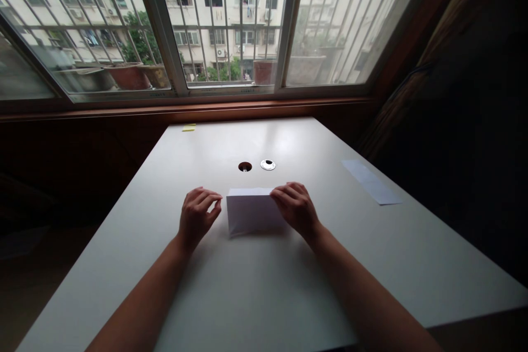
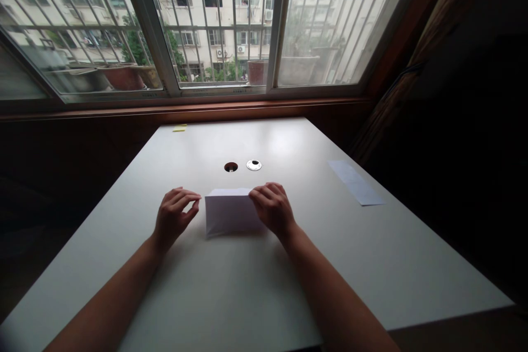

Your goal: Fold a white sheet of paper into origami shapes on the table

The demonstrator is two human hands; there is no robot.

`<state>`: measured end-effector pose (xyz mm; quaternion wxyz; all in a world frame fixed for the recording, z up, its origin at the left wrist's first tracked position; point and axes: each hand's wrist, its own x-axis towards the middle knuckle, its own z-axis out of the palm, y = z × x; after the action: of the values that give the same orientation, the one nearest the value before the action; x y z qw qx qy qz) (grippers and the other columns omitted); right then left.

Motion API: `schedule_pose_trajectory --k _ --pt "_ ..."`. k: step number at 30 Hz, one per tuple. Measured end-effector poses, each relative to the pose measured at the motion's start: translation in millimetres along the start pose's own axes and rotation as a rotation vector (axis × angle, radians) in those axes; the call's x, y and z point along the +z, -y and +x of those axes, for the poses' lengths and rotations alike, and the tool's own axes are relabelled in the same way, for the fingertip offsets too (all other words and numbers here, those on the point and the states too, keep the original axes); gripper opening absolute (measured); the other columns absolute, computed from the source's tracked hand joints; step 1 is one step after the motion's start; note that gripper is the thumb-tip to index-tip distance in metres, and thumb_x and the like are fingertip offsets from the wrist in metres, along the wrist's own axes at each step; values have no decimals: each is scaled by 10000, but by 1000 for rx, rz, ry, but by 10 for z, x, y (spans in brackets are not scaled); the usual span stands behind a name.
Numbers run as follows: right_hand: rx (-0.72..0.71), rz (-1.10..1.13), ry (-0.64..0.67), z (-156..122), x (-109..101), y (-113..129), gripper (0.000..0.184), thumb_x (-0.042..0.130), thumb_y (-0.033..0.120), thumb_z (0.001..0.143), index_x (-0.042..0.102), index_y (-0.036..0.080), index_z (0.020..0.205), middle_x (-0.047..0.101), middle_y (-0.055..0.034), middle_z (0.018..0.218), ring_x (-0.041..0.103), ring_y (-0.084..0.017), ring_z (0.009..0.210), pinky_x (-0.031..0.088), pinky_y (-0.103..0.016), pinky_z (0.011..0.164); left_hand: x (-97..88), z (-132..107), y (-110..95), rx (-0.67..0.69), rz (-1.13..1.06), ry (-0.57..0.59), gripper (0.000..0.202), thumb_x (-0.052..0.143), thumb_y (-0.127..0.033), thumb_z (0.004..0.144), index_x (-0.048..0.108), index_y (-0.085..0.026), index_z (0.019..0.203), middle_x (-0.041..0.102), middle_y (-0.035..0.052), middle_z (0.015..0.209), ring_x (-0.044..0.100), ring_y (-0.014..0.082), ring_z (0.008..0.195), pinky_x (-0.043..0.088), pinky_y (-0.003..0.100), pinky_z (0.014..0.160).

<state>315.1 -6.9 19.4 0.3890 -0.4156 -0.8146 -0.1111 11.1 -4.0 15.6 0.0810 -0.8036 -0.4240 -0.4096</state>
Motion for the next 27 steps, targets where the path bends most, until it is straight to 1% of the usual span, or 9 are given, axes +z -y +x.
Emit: schedule_pose_trajectory --k 3,5,7,10,14,19,22,24,27 --pt "52 -34 -47 -29 -51 -100 117 582 175 922 682 237 923 711 -34 921 574 -205 899 398 -378 934 0 -1 60 -84 -27 -71 98 609 -163 875 676 -223 915 707 30 912 618 214 907 480 419 918" --pt "63 -39 -47 -31 -60 -109 109 586 185 923 685 232 921 710 -36 914 576 -205 900 402 -371 913 -2 0 63 -123 -49 -102 99 599 -170 888 675 -218 928 701 36 920 614 215 909 493 398 878" --pt "55 -30 -32 -19 -43 -75 105 587 192 925 685 228 926 709 -37 913 578 -201 899 401 -367 910 -8 2 36 -133 -67 -111 110 599 -179 895 678 -222 958 700 36 946 609 215 930 494 395 882" --pt "19 0 11 10 15 22 101 585 197 928 682 226 929 708 -36 913 578 -194 890 398 -365 914 -17 2 -32 -96 -85 -79 172 618 -197 896 672 -240 1053 698 35 1018 598 216 982 490 400 916" --pt "-36 46 80 40 99 156 106 576 203 933 678 229 929 708 -35 909 576 -183 860 403 -352 869 8 -15 -83 8 -73 33 238 626 -215 898 659 -270 1127 699 31 1061 584 216 1011 494 402 925" --pt "-97 94 196 39 179 245 124 557 221 945 679 234 965 713 -41 941 571 -185 872 406 -352 853 102 -57 -38 114 -56 233 233 597 -289 923 660 -282 1147 699 35 1112 575 229 1068 489 416 946" --pt "-113 137 288 16 242 220 148 561 248 945 687 253 1021 717 -48 990 581 -198 918 426 -356 853 153 -88 -1 134 -46 364 297 558 -354 942 630 -278 1221 668 42 1217 564 235 1134 479 427 985" --pt "-105 163 355 -7 289 180 191 591 293 929 681 267 1095 709 -54 1070 584 -212 974 449 -365 872 175 -112 14 127 -21 441 346 527 -391 953 604 -280 1272 633 49 1290 542 244 1199 461 443 1022" --pt "-56 170 416 -42 342 123 284 626 380 902 668 281 1165 666 -60 1209 571 -235 1076 468 -392 931 193 -143 26 119 26 514 393 486 -427 964 579 -284 1318 575 64 1378 496 265 1286 414 483 1077"
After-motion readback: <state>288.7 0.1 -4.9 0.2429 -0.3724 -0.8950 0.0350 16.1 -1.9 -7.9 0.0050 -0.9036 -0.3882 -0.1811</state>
